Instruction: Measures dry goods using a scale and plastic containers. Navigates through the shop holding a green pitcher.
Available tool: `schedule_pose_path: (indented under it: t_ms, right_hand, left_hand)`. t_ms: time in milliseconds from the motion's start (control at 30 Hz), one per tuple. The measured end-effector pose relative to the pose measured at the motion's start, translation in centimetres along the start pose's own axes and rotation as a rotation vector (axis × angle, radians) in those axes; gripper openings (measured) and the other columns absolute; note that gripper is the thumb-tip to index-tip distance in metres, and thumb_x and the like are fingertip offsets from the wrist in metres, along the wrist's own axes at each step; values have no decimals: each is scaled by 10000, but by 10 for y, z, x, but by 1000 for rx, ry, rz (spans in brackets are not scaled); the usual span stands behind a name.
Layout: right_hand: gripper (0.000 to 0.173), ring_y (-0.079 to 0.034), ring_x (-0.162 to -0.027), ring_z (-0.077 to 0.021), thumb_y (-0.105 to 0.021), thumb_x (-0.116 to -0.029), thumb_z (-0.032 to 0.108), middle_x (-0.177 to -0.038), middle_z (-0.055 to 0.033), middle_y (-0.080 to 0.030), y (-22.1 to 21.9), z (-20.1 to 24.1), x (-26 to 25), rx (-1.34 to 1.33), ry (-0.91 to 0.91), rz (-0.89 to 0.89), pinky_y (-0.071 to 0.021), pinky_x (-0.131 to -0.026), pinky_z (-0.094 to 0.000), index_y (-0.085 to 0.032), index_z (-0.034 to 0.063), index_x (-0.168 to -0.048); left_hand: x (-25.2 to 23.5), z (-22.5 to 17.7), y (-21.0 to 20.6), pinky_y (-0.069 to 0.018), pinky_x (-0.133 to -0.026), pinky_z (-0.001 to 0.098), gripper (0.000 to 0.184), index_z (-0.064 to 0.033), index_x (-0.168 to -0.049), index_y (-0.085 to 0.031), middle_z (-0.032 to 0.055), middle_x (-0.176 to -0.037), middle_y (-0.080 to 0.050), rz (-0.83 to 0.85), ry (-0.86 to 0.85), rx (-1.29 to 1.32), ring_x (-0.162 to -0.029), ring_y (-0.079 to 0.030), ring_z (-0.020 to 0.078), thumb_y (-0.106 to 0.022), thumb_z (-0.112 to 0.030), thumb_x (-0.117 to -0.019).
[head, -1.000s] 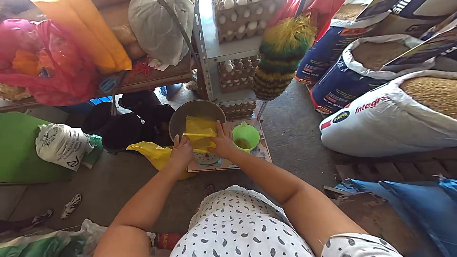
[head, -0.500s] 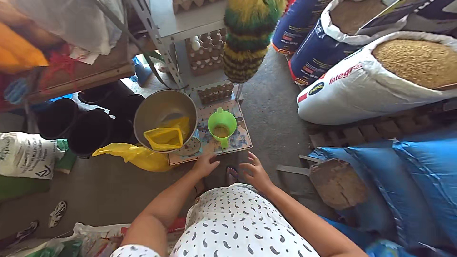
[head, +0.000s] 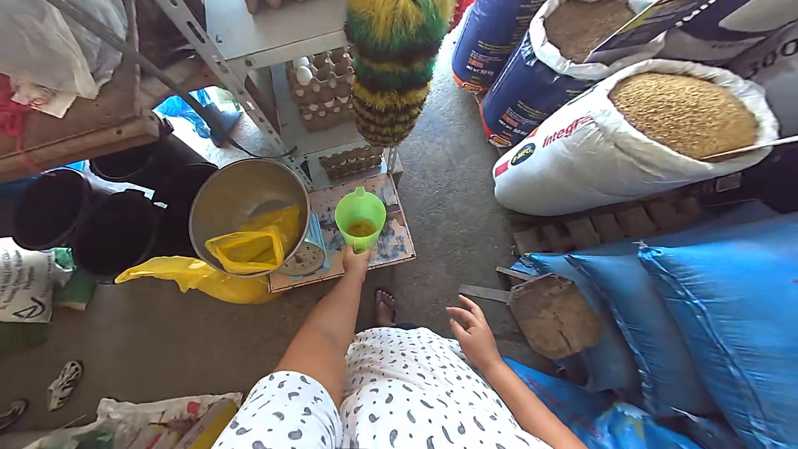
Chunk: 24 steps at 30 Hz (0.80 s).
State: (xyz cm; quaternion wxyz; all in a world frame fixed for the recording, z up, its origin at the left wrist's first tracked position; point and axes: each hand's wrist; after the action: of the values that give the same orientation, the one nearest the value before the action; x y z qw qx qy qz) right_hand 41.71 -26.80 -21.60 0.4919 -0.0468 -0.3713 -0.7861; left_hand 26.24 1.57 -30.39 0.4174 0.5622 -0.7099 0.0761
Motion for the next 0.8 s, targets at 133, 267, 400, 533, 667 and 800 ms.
schedule_pose_path:
  t_ms: [133, 267, 400, 533, 667, 800]
  right_hand:
    - [245, -598, -1295, -326, -616, -939, 7, -1569, -254, -425, -10, 19, -20, 26, 155, 104, -498, -1086, -447, -743, -7, -1149]
    - [244, -526, -1376, -319, -622, -956, 66, -1563, -240, -438, -25, 78, -51, -46, 234, 197, -467, -1121, -449, -735, 6, -1164]
    - [257, -535, -1358, -286, -651, -973, 188, -1525, -210, -483, -58, 178, -68, -106, 443, 391, -507, -1077, -422, -747, 56, -1171]
    - [175, -554, -1314, -348, -669, -963, 160, -1457, -167, -571, -117, 277, -77, 32, 846, 348, -468, -1081, -562, -805, 128, -1068]
    - [197, -457, -1424, -360, -627, -939, 24, -1494, -91, -569, -183, 358, -91, 385, 1004, 289, -369, -1125, -630, -802, 116, -942]
    - [326, -184, -1557, -445, -771, -871, 132, -1711, -117, -239, -235, 398, -99, 771, 848, 411, -145, -1177, -776, -759, 73, -1191]
  left_hand:
    - [19, 0, 37, -506, -1034, 554, 540, -4, -1375, -573, 246, -1288, -646, 64, -52, -186, -1215, -628, 369, -764, -163, -896]
    - [63, 16, 99, -499, -1074, 501, 530, 8, -1374, -567, 217, -1320, -639, 130, -171, -297, -1246, -620, 316, -731, -155, -897]
    - [116, 48, 167, -496, -1082, 482, 494, 10, -1356, -593, 207, -1305, -650, 115, -237, -363, -1235, -629, 298, -718, -184, -919]
    - [170, 87, 224, -521, -1026, 480, 427, 45, -1253, -634, 226, -1221, -662, -19, -260, -315, -1151, -649, 310, -723, -180, -902]
    - [219, 122, 271, -537, -973, 508, 381, 48, -1182, -665, 225, -1158, -673, -218, -255, -241, -1104, -655, 320, -721, -142, -857]
    - [252, 151, 317, -569, -884, 473, 341, 28, -1085, -694, 165, -1024, -700, -423, -372, -197, -987, -683, 258, -727, -157, -800]
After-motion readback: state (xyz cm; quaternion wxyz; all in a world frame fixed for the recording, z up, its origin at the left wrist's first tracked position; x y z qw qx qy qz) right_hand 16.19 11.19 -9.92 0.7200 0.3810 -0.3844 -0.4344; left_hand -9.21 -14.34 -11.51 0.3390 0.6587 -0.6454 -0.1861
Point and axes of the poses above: each hand's wrist, its own x-axis away from the middle knuckle, its own y-axis out of the back of the hand, z = x × y
